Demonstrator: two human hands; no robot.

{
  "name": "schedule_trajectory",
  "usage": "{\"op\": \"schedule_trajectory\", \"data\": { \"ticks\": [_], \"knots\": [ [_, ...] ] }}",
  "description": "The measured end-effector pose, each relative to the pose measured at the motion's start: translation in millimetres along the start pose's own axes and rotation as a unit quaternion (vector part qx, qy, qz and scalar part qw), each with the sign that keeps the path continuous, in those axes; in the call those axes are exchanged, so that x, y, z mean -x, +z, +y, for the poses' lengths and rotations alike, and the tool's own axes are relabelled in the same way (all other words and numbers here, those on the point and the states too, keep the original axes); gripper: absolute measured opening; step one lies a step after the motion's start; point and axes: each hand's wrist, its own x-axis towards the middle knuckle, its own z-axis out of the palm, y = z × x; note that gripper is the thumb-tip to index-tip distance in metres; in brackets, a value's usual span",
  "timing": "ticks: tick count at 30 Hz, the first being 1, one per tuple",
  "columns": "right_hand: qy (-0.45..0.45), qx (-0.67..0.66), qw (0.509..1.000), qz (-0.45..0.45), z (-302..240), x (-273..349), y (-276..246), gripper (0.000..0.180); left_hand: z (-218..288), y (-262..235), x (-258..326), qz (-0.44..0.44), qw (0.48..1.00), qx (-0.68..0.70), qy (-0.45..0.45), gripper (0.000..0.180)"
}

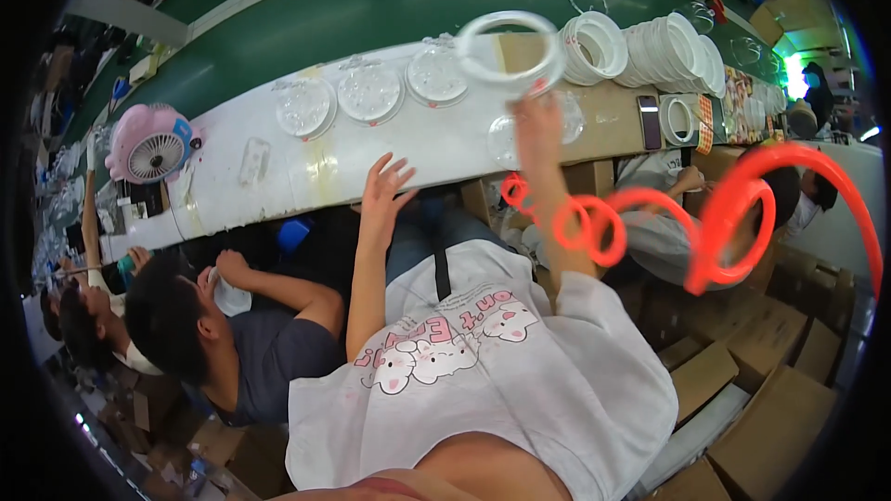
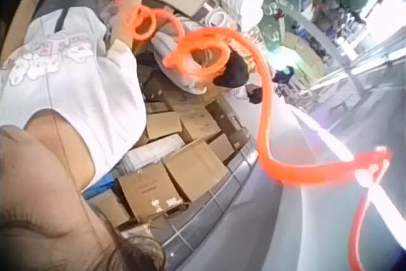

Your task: Assembling decorative LED light fixtures by cleaning components with an air gun and fitting plastic domes onto bases.

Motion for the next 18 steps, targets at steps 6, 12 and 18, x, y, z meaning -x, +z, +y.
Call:
{"op": "schedule_trajectory", "data": {
  "ticks": [6,12,18],
  "knots": [
    [0.259,0.032,0.955,-0.139,87,108,14,0.03,-13,-7,0,0.104,0.983,0.15,-0.007,0.042],
    [-0.031,0.538,0.824,-0.172,103,68,-22,0.035,-51,-83,-13,0.123,0.985,0.122,0.003,0.034],
    [-0.306,0.698,0.644,-0.069,36,-3,-87,0.045,-72,-129,-25,0.181,0.978,-0.101,0.01,0.045]
  ]
}}
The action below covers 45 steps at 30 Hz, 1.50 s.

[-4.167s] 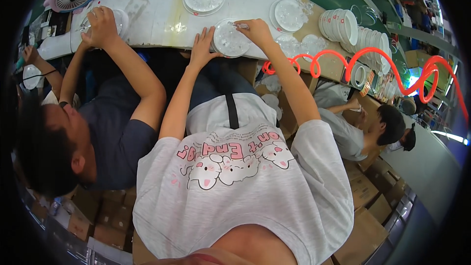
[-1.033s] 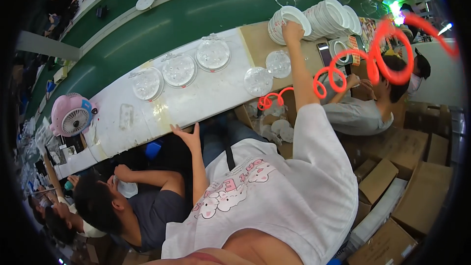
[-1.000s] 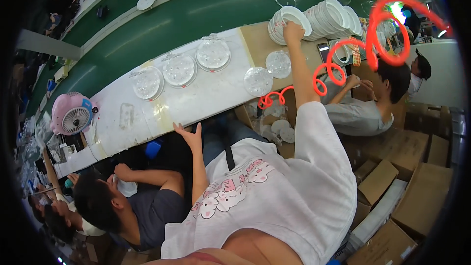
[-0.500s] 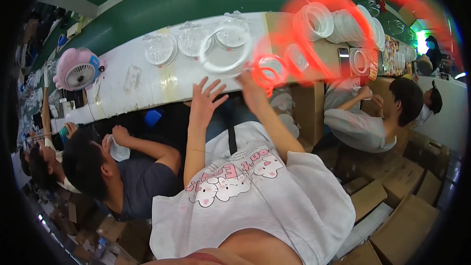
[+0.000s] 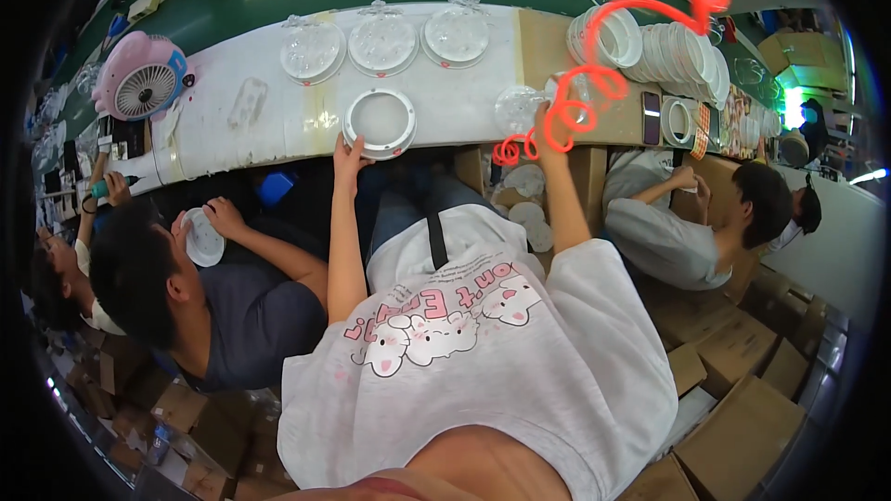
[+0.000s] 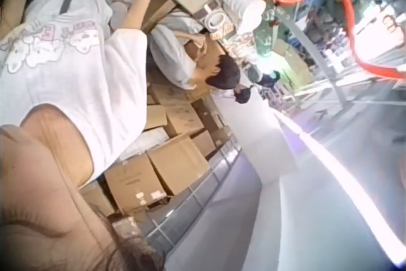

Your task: Assembling decorative LED light fixtures by cleaning components with an air gun and fitting plastic domes onto bases.

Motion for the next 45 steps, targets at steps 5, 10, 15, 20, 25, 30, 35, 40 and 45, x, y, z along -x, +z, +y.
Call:
{"op": "schedule_trajectory", "data": {
  "ticks": [5,10,15,20,25,30,35,40,45],
  "knots": [
    [0.018,0.055,0.953,-0.299,48,-17,-2,0.039,-19,-4,-28,0.037,0.995,-0.087,0.034,0.058],
    [-0.022,0.095,0.949,-0.301,40,-32,6,0.025,-27,2,-29,0.164,0.942,-0.248,0.153,0.059],
    [-0.055,0.069,0.959,-0.269,15,-34,6,0.02,-38,-2,-16,0.172,0.901,-0.327,0.229,0.074],
    [0.007,-0.046,0.996,-0.073,-19,-6,8,0.017,-34,8,-5,0.136,0.875,-0.399,0.24,0.102],
    [0.173,-0.278,0.943,-0.058,-72,15,36,0.02,-27,14,-8,0.137,0.859,-0.43,0.241,0.112],
    [0.077,-0.254,0.953,-0.143,-140,12,71,0.021,-26,14,-13,0.143,0.859,-0.428,0.24,0.111],
    [0.014,-0.153,0.951,-0.269,-168,-1,99,0.021,-26,9,-14,0.128,0.862,-0.433,0.231,0.111],
    [-0.057,-0.14,0.943,-0.298,-183,-4,112,0.022,-26,11,-11,0.13,0.87,-0.418,0.226,0.114],
    [-0.097,-0.082,0.935,-0.331,-194,-14,118,0.02,-29,10,-12,0.132,0.873,-0.412,0.226,0.118]
  ]
}}
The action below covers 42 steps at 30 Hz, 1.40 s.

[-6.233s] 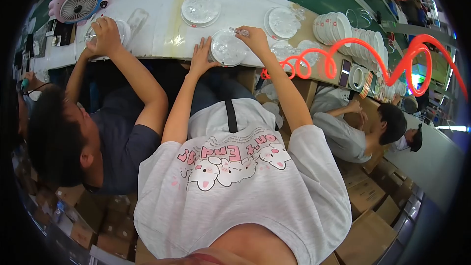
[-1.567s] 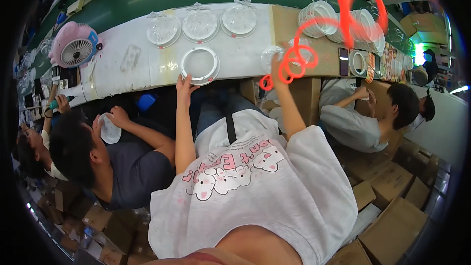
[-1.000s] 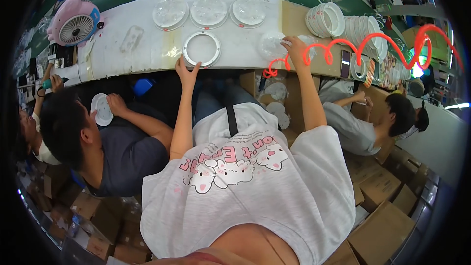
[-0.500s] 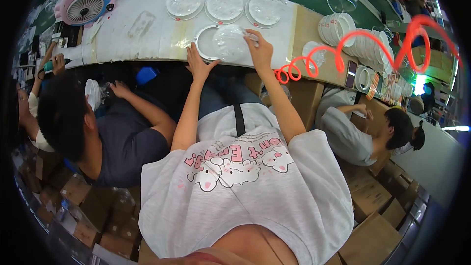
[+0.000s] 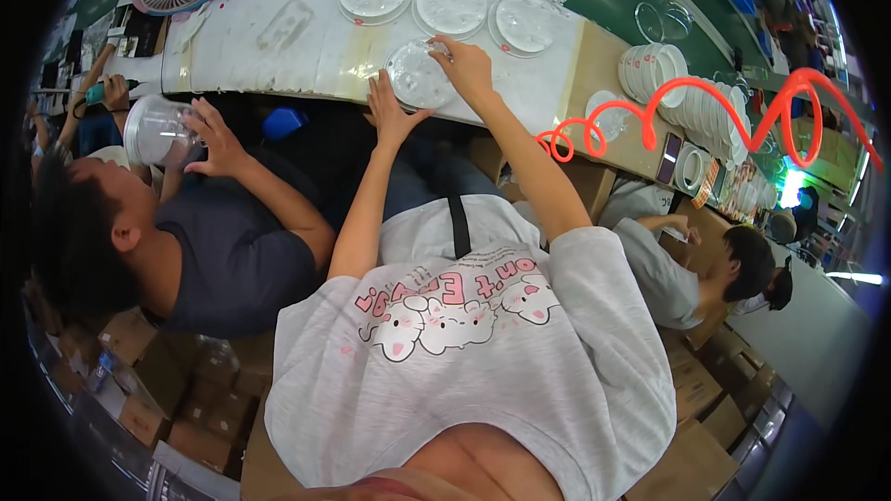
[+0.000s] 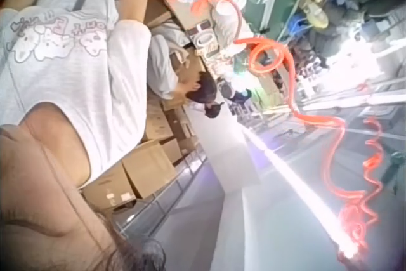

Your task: Assembling decorative LED light fixtures by cleaning components with an air gun and fitting plastic domes onto bases.

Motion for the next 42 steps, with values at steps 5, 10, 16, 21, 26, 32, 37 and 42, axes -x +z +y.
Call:
{"op": "schedule_trajectory", "data": {
  "ticks": [5,10,16,21,26,32,37,42],
  "knots": [
    [-0.055,-0.015,0.998,-0.024,5,-14,-1,0.019,-1,2,0,0.0,1.0,-0.002,-0.002,0.118],
    [-0.096,-0.049,0.992,-0.071,5,-22,4,0.02,-1,2,-1,-0.004,1.0,-0.008,-0.01,0.116],
    [-0.087,-0.05,0.991,-0.083,9,-23,5,0.021,0,2,0,0.003,1.0,-0.008,-0.002,0.113],
    [-0.114,-0.006,0.992,-0.062,3,-20,5,0.019,0,2,1,0.004,1.0,-0.023,-0.008,0.112],
    [-0.118,0.039,0.991,-0.043,4,-18,6,0.018,-1,0,1,-0.003,1.0,-0.028,-0.001,0.111],
    [-0.094,0.074,0.991,-0.063,10,-16,8,0.021,1,-2,3,-0.003,1.0,-0.009,0.01,0.108],
    [-0.114,-0.013,0.993,-0.007,23,-12,13,0.02,-4,-1,3,0.003,1.0,-0.009,0.023,0.107],
    [-0.098,-0.024,0.995,-0.005,21,-10,17,0.019,-2,-3,3,-0.008,1.0,-0.02,0.012,0.104]
  ]
}}
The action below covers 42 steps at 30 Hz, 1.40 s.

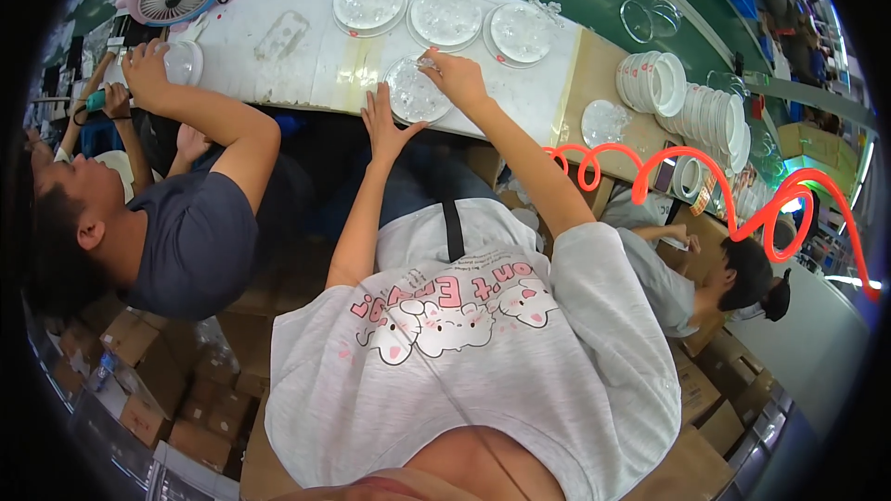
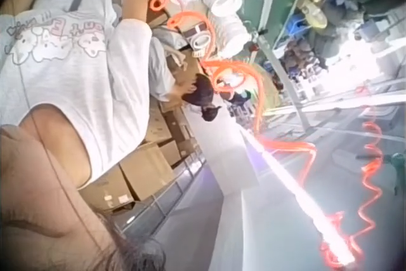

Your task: Assembling decorative LED light fixtures by cleaning components with an air gun and fitting plastic domes onto bases.

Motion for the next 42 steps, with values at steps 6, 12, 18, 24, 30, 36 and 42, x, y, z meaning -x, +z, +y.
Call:
{"op": "schedule_trajectory", "data": {
  "ticks": [6,12,18,24,30,36,42],
  "knots": [
    [0.023,-0.014,0.999,0.031,-5,14,-16,0.037,8,9,2,0.003,1.0,0.002,0.001,0.102],
    [0.186,-0.362,0.887,-0.218,-38,112,-114,0.039,6,21,4,0.058,0.998,-0.031,-0.008,0.099],
    [0.362,-0.357,0.816,-0.275,56,205,-278,0.023,3,16,4,0.025,1.0,-0.006,-0.013,0.106],
    [0.27,0.126,0.935,0.191,252,151,-275,0.032,13,-9,16,0.03,0.999,-0.019,0.005,0.105],
    [0.337,0.207,0.914,0.088,358,118,-246,0.034,51,-44,50,0.022,0.998,0.061,0.023,0.096],
    [0.345,0.218,0.896,0.174,320,111,-250,0.028,62,-58,75,0.024,0.993,0.115,-0.028,0.092],
    [0.295,0.265,0.86,0.321,296,122,-293,0.022,81,-50,59,0.016,0.989,0.145,-0.016,0.082]
  ]
}}
